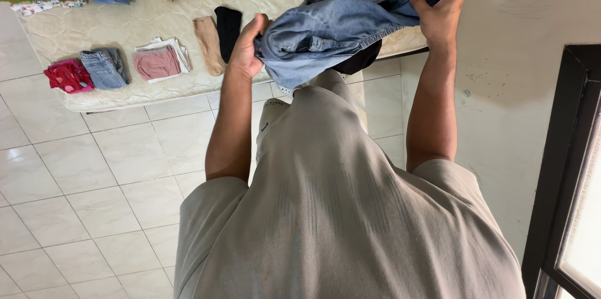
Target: The person folds various items of clothing and laundry by hand on a bed, including a brown shirt, a black garment, a denim piece, and several smaller items, placing them into organized stacks.
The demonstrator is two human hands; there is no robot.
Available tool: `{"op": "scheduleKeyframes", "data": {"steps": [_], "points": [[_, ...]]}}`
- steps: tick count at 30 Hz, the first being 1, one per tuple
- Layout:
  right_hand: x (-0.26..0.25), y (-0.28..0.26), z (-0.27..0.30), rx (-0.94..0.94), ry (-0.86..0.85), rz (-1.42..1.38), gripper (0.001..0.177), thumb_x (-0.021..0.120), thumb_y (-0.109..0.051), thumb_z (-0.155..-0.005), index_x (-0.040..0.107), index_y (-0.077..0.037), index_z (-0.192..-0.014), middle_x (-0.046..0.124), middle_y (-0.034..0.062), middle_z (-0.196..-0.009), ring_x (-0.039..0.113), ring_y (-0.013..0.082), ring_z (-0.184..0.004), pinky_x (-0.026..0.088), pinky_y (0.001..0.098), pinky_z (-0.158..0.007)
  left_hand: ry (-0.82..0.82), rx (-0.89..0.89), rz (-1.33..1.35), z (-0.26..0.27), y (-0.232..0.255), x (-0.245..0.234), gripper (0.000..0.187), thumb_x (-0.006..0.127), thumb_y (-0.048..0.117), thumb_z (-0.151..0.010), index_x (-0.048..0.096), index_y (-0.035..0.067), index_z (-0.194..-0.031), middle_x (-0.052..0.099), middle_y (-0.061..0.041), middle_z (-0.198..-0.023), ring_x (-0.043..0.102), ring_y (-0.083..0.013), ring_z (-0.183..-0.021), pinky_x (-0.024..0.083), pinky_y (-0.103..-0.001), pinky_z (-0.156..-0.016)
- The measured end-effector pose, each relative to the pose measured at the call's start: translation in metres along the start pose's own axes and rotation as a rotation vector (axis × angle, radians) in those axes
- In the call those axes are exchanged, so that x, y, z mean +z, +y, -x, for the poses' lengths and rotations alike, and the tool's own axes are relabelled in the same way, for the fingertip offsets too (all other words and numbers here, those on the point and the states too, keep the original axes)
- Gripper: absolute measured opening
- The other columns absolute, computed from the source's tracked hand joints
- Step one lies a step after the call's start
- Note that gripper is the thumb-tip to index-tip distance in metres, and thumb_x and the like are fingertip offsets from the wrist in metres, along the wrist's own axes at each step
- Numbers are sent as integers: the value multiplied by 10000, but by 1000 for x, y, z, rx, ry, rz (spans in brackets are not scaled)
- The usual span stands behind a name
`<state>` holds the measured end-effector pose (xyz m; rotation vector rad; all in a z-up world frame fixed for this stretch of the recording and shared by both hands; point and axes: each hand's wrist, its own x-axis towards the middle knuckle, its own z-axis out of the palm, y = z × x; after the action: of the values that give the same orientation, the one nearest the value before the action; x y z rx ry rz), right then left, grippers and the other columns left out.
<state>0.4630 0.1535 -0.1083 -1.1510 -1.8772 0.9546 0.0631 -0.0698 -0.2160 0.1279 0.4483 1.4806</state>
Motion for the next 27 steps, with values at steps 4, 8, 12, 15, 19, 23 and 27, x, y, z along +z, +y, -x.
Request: {"op": "scheduleKeyframes", "data": {"steps": [4,8,12,15,19,23,27], "points": [[-7,-1,3,-106,-43,290,431,827,90,-821,709,-12,-1222,744,92,-1109,693,187,-898,550,328,-808,312,-150,-1020,-2,7,-28,329,827,266,-986,635,18,-1086,610,-41,-952,528,-206,-926,410,-351,-801],[-6,12,8,-85,-123,592,306,843,37,-815,774,-72,-1093,768,106,-1030,717,248,-899,559,372,-805,369,-110,-2070,10,13,-44,425,831,258,-745,727,61,-1107,698,-163,-954,685,-310,-846,520,-404,-736],[7,29,10,140,-116,135,174,737,-7,-954,786,-26,-1119,698,76,-960,622,196,-855,485,319,-785,509,-263,-1575,8,5,-40,293,571,305,-1039,750,86,-1115,758,-103,-903,725,-255,-814,554,-384,-751],[8,38,8,394,-110,-572,183,636,-77,-984,735,5,-1114,688,52,-993,617,163,-923,494,299,-856,389,-48,-881,5,7,-27,452,543,409,-1127,745,5,-1153,748,-102,-984,667,-228,-831,556,-387,-772],[10,26,-6,590,64,-1069,191,573,-121,-1039,633,25,-1145,702,96,-1113,683,214,-1060,536,340,-943,345,0,-393,-2,26,14,418,587,376,-1011,657,35,-1242,772,-56,-1141,773,-184,-1029,631,-417,-884],[17,-14,-19,649,122,-1064,301,505,-169,-927,658,10,-1114,759,110,-1114,746,229,-1068,620,401,-991,235,93,-207,-6,34,36,401,644,358,-998,636,17,-1208,710,-83,-1029,702,-212,-907,611,-458,-853],[9,-33,-25,433,179,-1003,246,516,-101,-975,676,-4,-1137,742,113,-1094,742,244,-1033,627,406,-961,445,121,-839,-15,47,42,237,738,88,-961,708,24,-1188,578,-25,-898,402,-178,-697,322,-378,-631]]}}
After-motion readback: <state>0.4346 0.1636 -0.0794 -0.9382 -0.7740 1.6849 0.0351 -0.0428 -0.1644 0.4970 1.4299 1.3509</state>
